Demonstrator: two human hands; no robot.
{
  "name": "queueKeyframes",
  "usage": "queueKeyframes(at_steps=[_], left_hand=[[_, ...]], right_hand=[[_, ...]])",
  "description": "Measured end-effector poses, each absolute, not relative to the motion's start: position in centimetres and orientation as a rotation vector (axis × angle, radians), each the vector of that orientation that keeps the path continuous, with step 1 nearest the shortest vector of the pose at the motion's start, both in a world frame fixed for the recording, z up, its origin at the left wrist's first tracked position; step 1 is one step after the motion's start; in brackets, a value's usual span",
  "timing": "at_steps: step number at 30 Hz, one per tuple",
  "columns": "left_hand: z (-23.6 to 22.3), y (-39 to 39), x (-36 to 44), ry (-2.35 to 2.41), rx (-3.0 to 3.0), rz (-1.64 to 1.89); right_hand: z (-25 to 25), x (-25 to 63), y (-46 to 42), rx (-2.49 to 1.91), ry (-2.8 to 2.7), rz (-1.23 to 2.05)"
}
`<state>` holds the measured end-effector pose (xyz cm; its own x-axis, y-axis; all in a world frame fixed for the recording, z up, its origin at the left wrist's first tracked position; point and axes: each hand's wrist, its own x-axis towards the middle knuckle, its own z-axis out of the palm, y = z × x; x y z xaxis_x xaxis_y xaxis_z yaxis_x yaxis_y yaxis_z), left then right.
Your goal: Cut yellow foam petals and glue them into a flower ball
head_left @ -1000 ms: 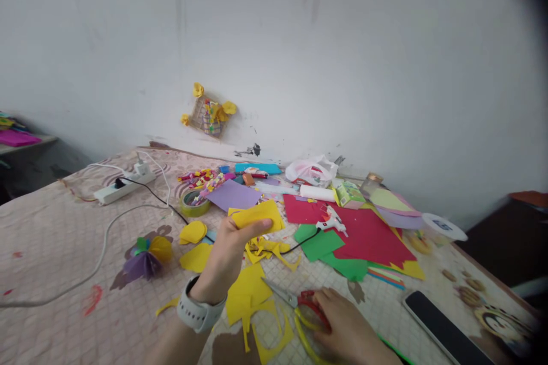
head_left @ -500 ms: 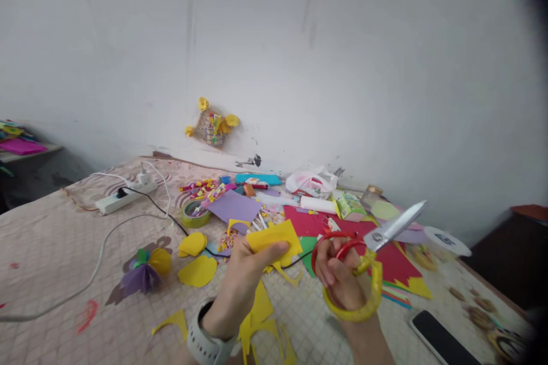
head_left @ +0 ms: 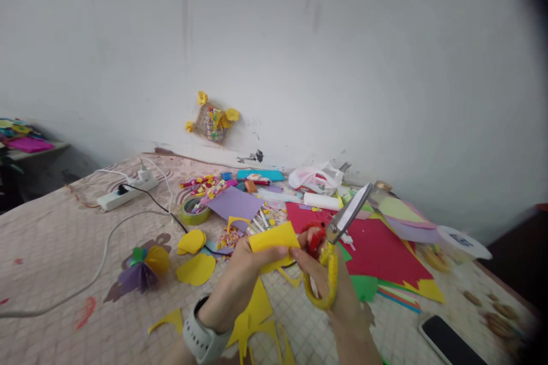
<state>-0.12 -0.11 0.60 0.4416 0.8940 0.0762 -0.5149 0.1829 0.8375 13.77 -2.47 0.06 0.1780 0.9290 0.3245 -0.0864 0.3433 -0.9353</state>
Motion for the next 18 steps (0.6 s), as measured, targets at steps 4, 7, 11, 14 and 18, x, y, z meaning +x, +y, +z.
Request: queueKeyframes(at_steps=[4,7,11,14,18], left_hand=[[1.0,0.1,-0.7,0.477,0.977,0.997],[1.1,0.2,-0.8,0.554,1.071,0.948],[0.8,0.3,-0.6,0.672,1.143,0.989],[0.7,0.4,-0.5,0.696,1.189,0.993],[0.8,0.5,-0.7,0.682,1.227,0.938]], right_hand=[[0.1,14.1,-2.3,-1.016,-1.171,0.894],[0.5,14.1,-2.3,-1.055,-1.137,0.889],[1.0,13.9,-2.5,-1.104,-1.106,0.890],[1.1,13.9,-2.6,-1.099,-1.088,0.899],[0.8,14.2,-2.5,-1.077,-1.142,0.899]])
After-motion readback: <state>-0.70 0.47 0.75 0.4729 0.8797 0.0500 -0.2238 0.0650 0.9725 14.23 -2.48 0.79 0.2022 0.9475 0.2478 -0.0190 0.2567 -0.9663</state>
